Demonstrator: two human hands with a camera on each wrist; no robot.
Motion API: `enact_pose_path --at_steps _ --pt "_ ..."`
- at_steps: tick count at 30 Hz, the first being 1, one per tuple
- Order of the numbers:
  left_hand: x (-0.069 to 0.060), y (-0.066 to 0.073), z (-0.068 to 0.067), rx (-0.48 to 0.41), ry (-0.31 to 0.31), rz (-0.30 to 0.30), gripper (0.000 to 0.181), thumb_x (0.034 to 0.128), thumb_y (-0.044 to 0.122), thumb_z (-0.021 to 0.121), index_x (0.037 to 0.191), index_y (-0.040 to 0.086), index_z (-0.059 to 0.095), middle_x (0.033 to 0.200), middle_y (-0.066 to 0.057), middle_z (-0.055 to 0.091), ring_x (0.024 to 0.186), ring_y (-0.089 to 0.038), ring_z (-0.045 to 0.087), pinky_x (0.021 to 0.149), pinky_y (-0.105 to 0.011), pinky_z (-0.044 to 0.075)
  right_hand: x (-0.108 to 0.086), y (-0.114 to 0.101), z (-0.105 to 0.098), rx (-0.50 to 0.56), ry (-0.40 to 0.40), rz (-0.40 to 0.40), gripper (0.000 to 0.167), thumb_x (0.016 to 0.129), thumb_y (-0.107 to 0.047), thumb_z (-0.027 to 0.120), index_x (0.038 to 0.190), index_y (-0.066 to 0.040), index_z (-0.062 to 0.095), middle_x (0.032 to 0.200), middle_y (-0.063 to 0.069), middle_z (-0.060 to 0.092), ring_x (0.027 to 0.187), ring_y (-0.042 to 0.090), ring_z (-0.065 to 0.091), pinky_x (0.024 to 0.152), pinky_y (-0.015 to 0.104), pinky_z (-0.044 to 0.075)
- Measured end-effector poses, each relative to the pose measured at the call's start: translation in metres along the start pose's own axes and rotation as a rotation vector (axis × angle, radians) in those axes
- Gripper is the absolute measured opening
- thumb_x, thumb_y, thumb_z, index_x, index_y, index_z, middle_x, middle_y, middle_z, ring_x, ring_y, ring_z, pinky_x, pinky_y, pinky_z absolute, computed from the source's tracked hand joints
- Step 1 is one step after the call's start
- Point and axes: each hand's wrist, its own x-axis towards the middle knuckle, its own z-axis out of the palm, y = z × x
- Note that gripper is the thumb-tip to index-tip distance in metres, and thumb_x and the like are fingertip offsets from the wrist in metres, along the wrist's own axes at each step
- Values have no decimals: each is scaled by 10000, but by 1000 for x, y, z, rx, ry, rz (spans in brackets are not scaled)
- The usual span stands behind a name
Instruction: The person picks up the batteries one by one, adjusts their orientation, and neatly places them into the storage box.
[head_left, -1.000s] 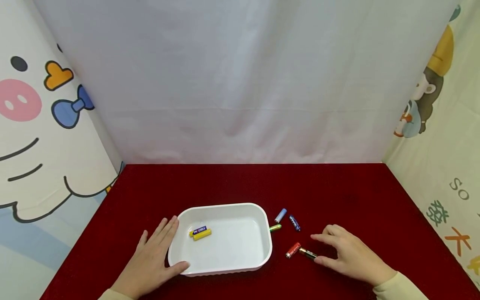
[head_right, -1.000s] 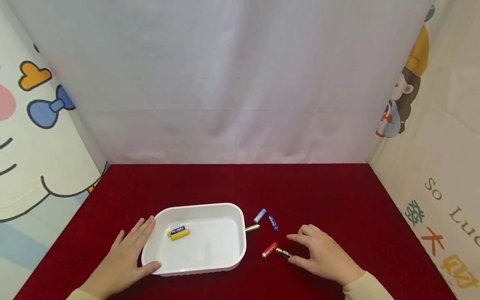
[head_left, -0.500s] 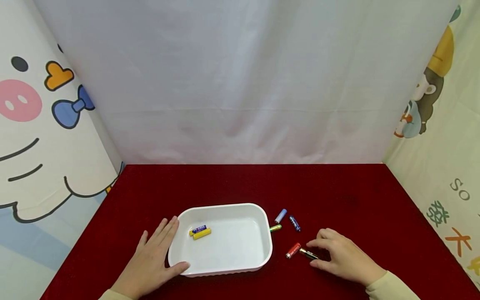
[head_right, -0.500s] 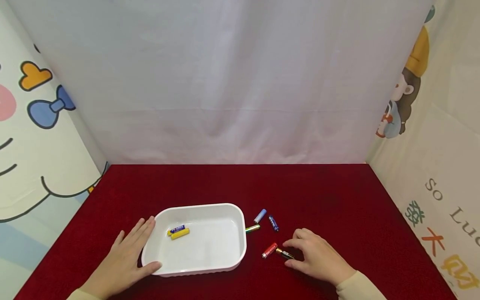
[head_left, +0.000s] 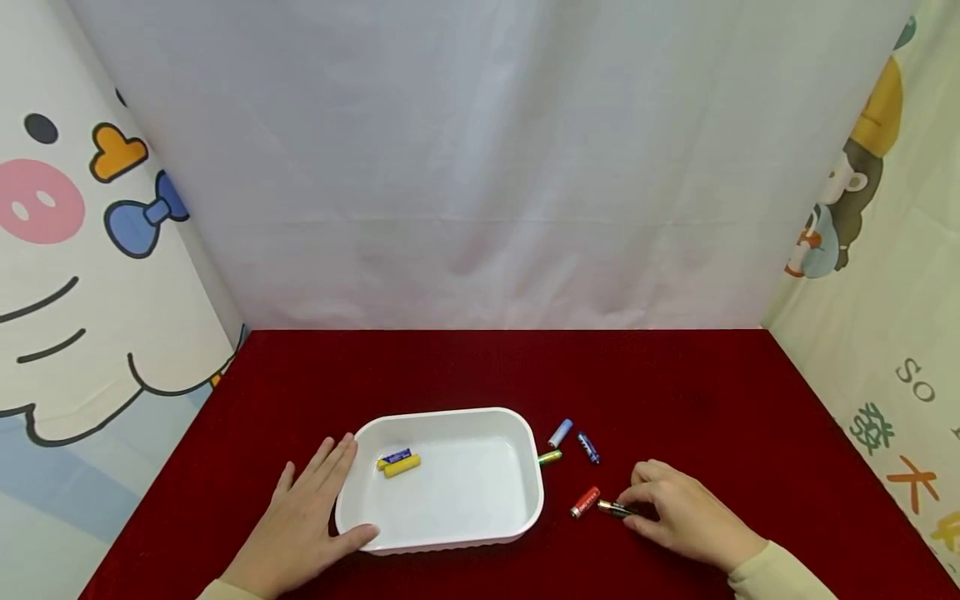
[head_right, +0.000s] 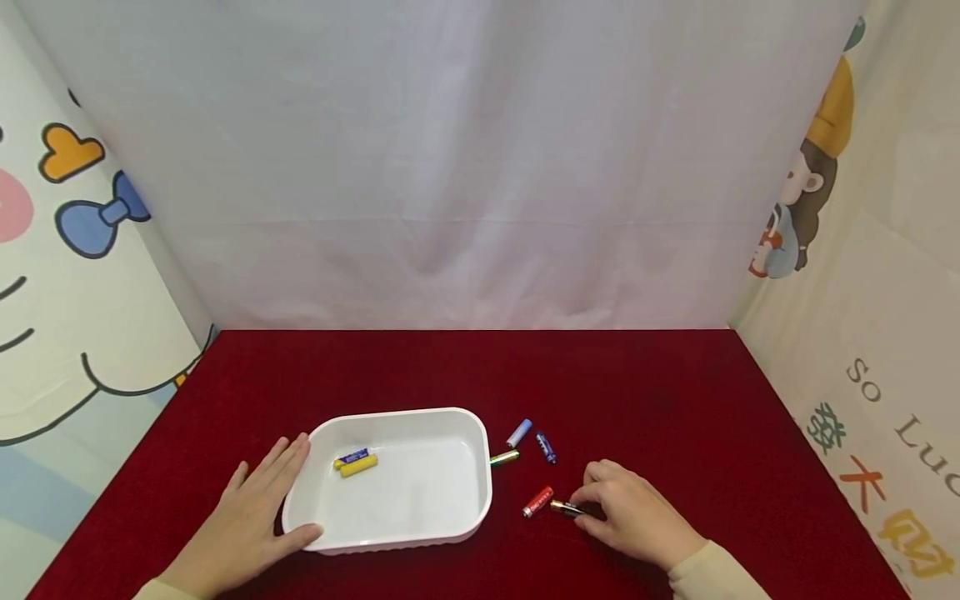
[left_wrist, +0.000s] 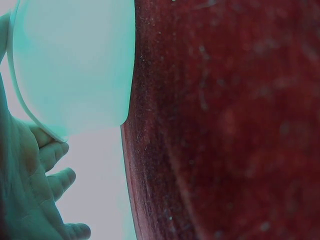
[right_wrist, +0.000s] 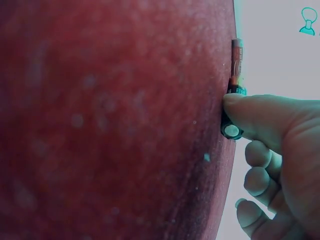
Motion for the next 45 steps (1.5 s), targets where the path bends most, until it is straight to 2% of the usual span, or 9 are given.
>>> enact_pose_path --at_steps 3,10,13,28,40,45 --pt "0 0 0 0 2 3 1042 766 779 531 1530 124 261 1578 -26 245 1432 -294 229 1031 -711 219 -1 2 1 29 -9 21 151 778 -232 802 922 -210 762 798 -183 411 704 -10 356 594 153 365" --pt "0 0 0 -4 3 7 1039 768 773 536 1533 129 253 1580 -20 239 1433 -294 225 1030 -714 215 -8 10 3 214 -53 118 206 823 -355 749 994 -243 771 757 -170 426 658 -14 377 553 163 376" --pt "1 -1 0 2 4 7 1040 768 776 533 1532 128 255 1578 -20 243 1432 -295 226 1027 -716 217 -9 12 2 248 -66 125 226 831 -388 734 1002 -244 769 752 -155 425 662 -11 378 554 170 379" --pt "0 -2 2 10 9 10 1034 770 769 538 1533 131 254 1579 -16 242 1433 -289 224 1033 -707 220 -8 14 2 265 -41 115 181 840 -360 730 991 -268 768 758 -185 446 658 -9 400 560 169 389" --pt "0 -2 0 10 20 17 1028 773 757 550 1530 124 263 1580 -22 240 1433 -290 225 1031 -709 222 8 7 -20 285 32 93 188 846 -374 714 999 -276 762 772 -186 470 650 7 421 548 169 406" --pt "1 -3 2 14 17 16 1034 769 767 542 1530 126 262 1580 -18 239 1433 -291 227 1032 -707 225 17 2 -25 251 71 39 162 838 -344 732 986 -286 762 785 -204 476 650 -1 424 549 162 404"
